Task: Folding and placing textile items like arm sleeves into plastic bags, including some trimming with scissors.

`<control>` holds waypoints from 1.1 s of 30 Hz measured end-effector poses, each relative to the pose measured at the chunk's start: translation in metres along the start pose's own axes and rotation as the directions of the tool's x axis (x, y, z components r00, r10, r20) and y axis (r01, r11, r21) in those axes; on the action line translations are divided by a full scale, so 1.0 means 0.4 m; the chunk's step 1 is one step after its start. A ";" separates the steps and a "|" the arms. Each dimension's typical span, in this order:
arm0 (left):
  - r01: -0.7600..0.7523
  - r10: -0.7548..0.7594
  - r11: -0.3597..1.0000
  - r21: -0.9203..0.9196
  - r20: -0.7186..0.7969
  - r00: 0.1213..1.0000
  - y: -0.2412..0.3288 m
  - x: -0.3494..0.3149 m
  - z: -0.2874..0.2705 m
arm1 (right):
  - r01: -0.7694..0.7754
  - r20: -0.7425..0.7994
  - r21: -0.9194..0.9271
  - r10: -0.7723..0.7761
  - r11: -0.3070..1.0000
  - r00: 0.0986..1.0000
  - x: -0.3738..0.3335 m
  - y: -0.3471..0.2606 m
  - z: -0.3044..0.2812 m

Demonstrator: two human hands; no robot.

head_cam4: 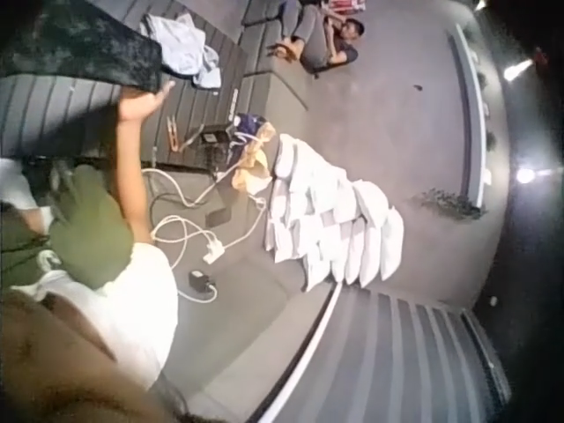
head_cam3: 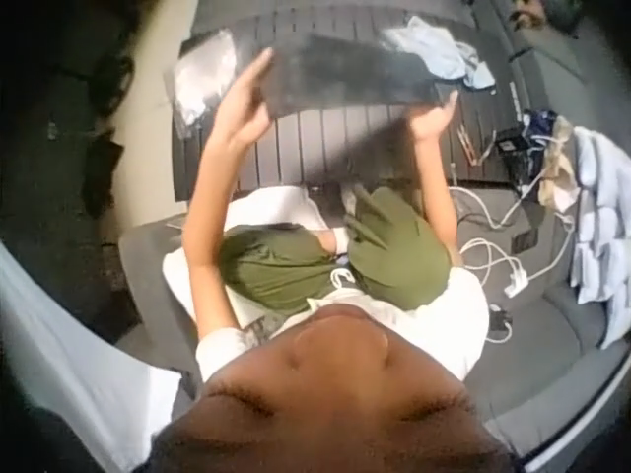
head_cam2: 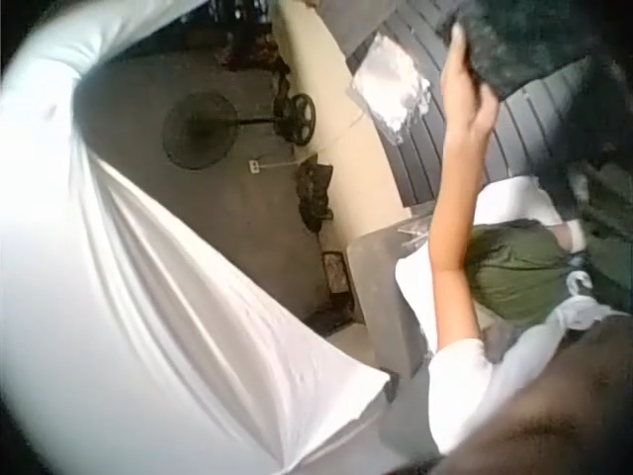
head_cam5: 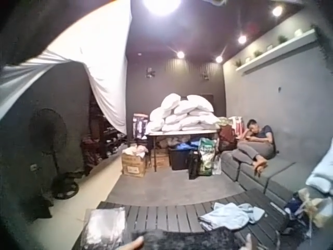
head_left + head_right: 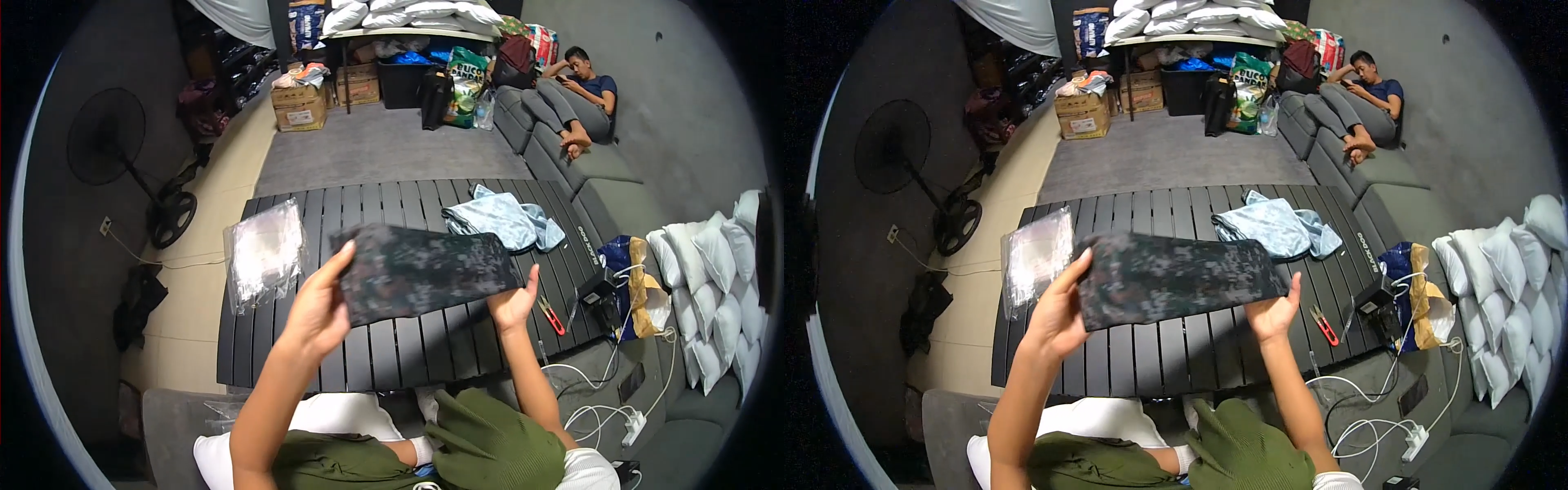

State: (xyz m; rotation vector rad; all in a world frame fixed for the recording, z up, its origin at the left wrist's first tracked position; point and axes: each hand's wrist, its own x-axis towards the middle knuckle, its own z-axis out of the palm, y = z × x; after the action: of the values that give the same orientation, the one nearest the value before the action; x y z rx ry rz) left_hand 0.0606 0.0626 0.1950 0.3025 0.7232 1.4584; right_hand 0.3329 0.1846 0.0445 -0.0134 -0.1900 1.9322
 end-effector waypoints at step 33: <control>0.217 0.548 0.307 0.927 -0.359 0.756 -0.052 0.030 -0.758 | -0.225 -0.502 -0.509 -0.074 0.831 0.862 -0.003 -0.038 -0.337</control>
State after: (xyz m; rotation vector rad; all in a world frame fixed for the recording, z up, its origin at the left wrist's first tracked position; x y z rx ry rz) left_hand -0.1084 0.0003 -0.0500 0.8518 2.2447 1.1287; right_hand 0.3608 0.2056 -0.0865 -0.9277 -0.3958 1.8206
